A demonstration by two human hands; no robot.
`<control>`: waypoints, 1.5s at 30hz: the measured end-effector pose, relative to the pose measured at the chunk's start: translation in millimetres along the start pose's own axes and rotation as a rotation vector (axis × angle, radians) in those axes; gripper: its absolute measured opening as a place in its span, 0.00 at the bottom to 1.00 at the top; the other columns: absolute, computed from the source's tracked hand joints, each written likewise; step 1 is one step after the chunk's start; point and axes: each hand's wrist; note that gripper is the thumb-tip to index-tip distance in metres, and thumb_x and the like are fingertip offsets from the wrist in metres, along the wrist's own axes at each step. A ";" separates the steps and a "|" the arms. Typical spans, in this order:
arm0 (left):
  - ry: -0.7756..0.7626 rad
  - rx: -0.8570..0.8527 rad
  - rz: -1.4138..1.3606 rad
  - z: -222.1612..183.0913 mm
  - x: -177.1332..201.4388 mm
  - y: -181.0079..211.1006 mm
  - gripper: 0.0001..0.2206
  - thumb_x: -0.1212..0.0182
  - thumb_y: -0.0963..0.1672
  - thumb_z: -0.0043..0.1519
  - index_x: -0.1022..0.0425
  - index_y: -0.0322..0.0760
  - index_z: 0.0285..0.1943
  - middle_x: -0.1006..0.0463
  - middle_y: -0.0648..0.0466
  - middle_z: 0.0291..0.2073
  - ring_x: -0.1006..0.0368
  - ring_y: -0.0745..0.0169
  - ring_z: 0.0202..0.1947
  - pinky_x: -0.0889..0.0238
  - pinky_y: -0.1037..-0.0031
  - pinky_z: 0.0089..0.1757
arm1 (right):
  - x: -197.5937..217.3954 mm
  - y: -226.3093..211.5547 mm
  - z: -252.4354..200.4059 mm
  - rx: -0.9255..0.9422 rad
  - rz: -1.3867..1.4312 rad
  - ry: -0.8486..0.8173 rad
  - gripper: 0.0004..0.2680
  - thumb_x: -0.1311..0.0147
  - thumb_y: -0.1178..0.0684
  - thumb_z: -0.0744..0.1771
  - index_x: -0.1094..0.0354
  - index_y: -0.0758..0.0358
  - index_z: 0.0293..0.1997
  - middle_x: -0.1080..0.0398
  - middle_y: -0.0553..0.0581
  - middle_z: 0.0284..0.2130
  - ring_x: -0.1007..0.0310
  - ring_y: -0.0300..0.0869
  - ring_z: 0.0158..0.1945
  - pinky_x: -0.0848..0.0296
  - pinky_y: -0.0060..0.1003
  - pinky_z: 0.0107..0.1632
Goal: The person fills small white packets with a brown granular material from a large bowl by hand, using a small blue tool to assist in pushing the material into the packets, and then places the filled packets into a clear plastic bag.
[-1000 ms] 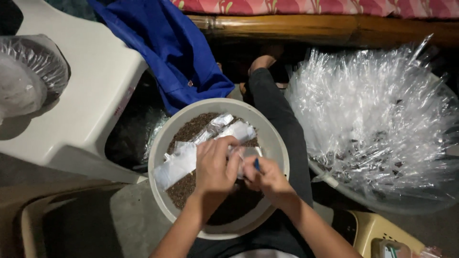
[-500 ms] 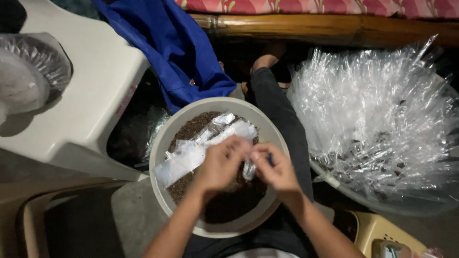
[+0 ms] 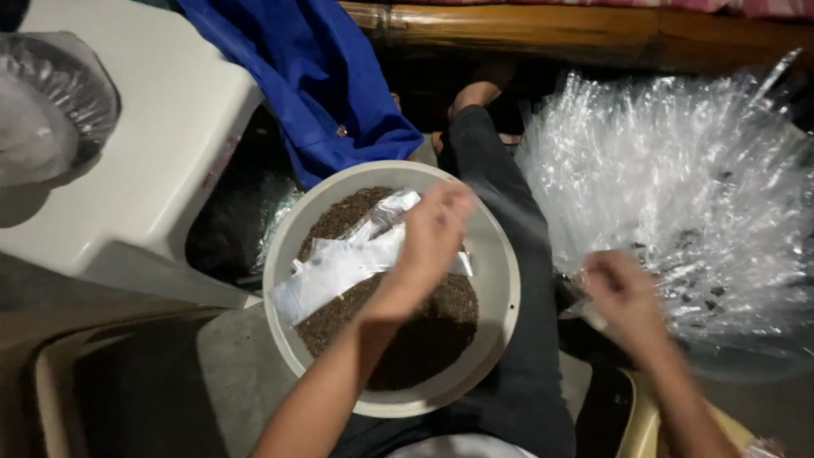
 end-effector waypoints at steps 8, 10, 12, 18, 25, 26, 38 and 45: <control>-0.748 -0.195 0.986 -28.1 -10.6 -89.1 0.06 0.45 0.38 0.65 0.23 0.35 0.47 0.23 0.47 0.37 0.28 0.49 0.39 0.31 0.57 0.46 | 37.0 43.7 26.5 0.018 -0.390 0.289 0.12 0.53 0.53 0.75 0.27 0.73 0.59 0.37 0.72 0.50 0.31 0.59 0.43 0.35 0.50 0.55; -0.635 -0.211 0.958 -30.5 -2.4 -68.1 0.02 0.36 0.38 0.62 0.21 0.34 0.36 0.23 0.51 0.28 0.26 0.52 0.34 0.26 0.58 0.44 | 20.9 -10.9 24.1 0.123 -0.268 0.282 0.11 0.58 0.58 0.77 0.26 0.74 0.55 0.34 0.69 0.44 0.37 0.58 0.53 0.40 0.48 0.58; -0.468 0.319 0.288 -19.7 10.5 -33.8 0.07 0.41 0.40 0.65 0.20 0.35 0.48 0.19 0.45 0.46 0.20 0.54 0.42 0.22 0.73 0.48 | -2.6 -90.9 28.1 -0.383 0.098 0.079 0.21 0.69 0.40 0.75 0.25 0.63 0.45 0.22 0.60 0.42 0.24 0.48 0.46 0.29 0.44 0.53; -0.217 -0.218 0.294 -23.7 61.0 45.1 0.09 0.40 0.44 0.65 0.17 0.42 0.49 0.20 0.53 0.46 0.25 0.58 0.50 0.38 0.67 0.54 | -126.8 -143.6 28.8 -0.041 0.714 -0.520 0.15 0.50 0.47 0.70 0.27 0.62 0.25 0.23 0.52 0.28 0.25 0.37 0.33 0.30 0.30 0.45; 0.001 -0.194 -0.175 -34.5 111.9 153.2 0.07 0.29 0.36 0.56 0.24 0.37 0.35 0.19 0.51 0.34 0.22 0.62 0.41 0.27 0.75 0.49 | -167.2 -158.5 42.8 -0.120 0.288 -0.800 0.12 0.51 0.54 0.70 0.32 0.61 0.25 0.31 0.51 0.14 0.31 0.35 0.16 0.30 0.29 0.30; 0.051 -0.161 -0.150 -34.6 112.9 151.9 0.10 0.28 0.37 0.55 0.28 0.38 0.37 0.20 0.52 0.33 0.22 0.65 0.38 0.28 0.77 0.45 | -177.5 -144.6 34.3 -0.187 0.272 -0.870 0.11 0.53 0.56 0.69 0.32 0.60 0.25 0.30 0.53 0.16 0.30 0.38 0.16 0.34 0.30 0.25; -0.068 0.236 0.050 -97.6 66.2 59.5 0.09 0.28 0.47 0.54 0.20 0.43 0.37 0.17 0.60 0.31 0.23 0.74 0.33 0.31 0.80 0.40 | -51.5 -221.9 45.7 -0.103 0.669 -0.476 0.09 0.53 0.49 0.71 0.32 0.61 0.38 0.33 0.51 0.22 0.34 0.36 0.21 0.33 0.27 0.23; -0.098 0.479 -0.051 -56.5 66.6 102.6 0.10 0.33 0.42 0.60 0.24 0.43 0.49 0.17 0.58 0.41 0.18 0.65 0.42 0.21 0.77 0.40 | -18.1 -256.1 42.6 0.020 0.484 -0.134 0.08 0.59 0.57 0.72 0.31 0.64 0.50 0.26 0.58 0.38 0.24 0.45 0.44 0.23 0.38 0.51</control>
Point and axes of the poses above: each hand's wrist, its own z-axis towards the middle knuckle, its own x-axis out of the back of the hand, y = z × x
